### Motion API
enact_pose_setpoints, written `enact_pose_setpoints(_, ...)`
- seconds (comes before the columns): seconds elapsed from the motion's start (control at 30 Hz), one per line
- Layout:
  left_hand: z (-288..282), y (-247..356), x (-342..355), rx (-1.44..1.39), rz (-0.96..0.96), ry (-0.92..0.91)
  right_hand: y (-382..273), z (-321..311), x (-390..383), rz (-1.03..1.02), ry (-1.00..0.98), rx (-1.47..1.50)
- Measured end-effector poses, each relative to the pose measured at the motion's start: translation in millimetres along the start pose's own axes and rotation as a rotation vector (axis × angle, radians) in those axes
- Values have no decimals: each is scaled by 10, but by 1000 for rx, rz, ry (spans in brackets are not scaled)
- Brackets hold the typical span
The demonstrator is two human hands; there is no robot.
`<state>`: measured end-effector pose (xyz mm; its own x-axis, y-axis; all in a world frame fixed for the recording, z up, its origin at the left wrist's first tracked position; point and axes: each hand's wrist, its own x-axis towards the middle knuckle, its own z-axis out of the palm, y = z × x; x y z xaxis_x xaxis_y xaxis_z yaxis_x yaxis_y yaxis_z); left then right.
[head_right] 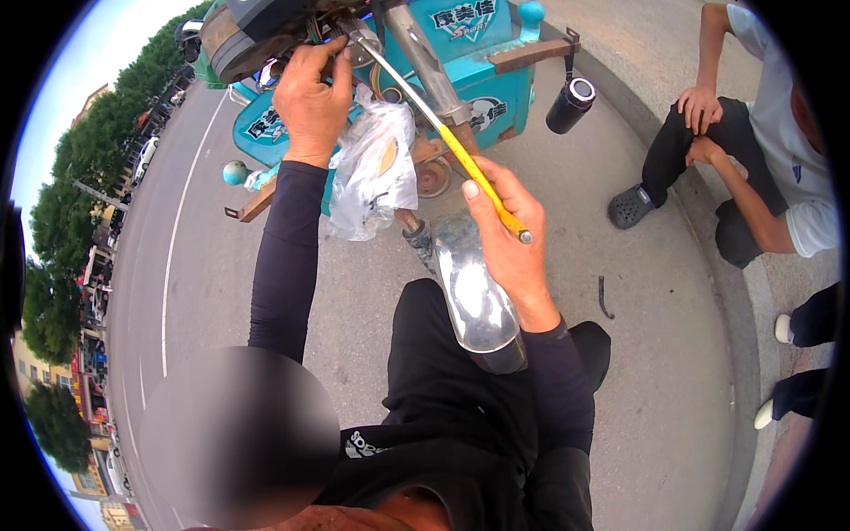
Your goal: The person repairs a teal electric scooter on a city sidewalk. They remove a plastic bag from the front assembly, use a yellow wrench to tighten bolts on the handlebar stem, and adjust the dashboard area. The person then gathers tools and interacts with bystanders.
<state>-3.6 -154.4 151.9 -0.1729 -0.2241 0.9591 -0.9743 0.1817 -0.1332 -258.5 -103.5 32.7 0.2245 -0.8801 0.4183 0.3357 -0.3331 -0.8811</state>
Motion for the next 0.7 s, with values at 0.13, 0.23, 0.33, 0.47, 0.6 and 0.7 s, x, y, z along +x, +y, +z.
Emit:
enact_pose_setpoints(0.13, 5, 7, -28, 3, -56, -35, -12, 48, 36, -6, 2, -7)
enact_pose_setpoints(0.23, 21, 4, -25, -5, -46, -33, 17, 74, 45, -14, 19, -36)
enact_pose_setpoints(0.33, 40, 10, -15, -6, -44, -33, 75, 62, 73, -14, 15, -30)
enact_pose_setpoints(0.47, 49, 17, 11, -13, -54, -33, 79, 91, 78, -38, 33, -33)
enact_pose_setpoints(0.6, 42, 31, -47, -39, -101, -34, -78, 215, 4, -64, 54, -217)
enact_pose_setpoints(0.7, 41, 50, -23, -54, -98, -38, -85, 245, -6, -59, 60, -207)
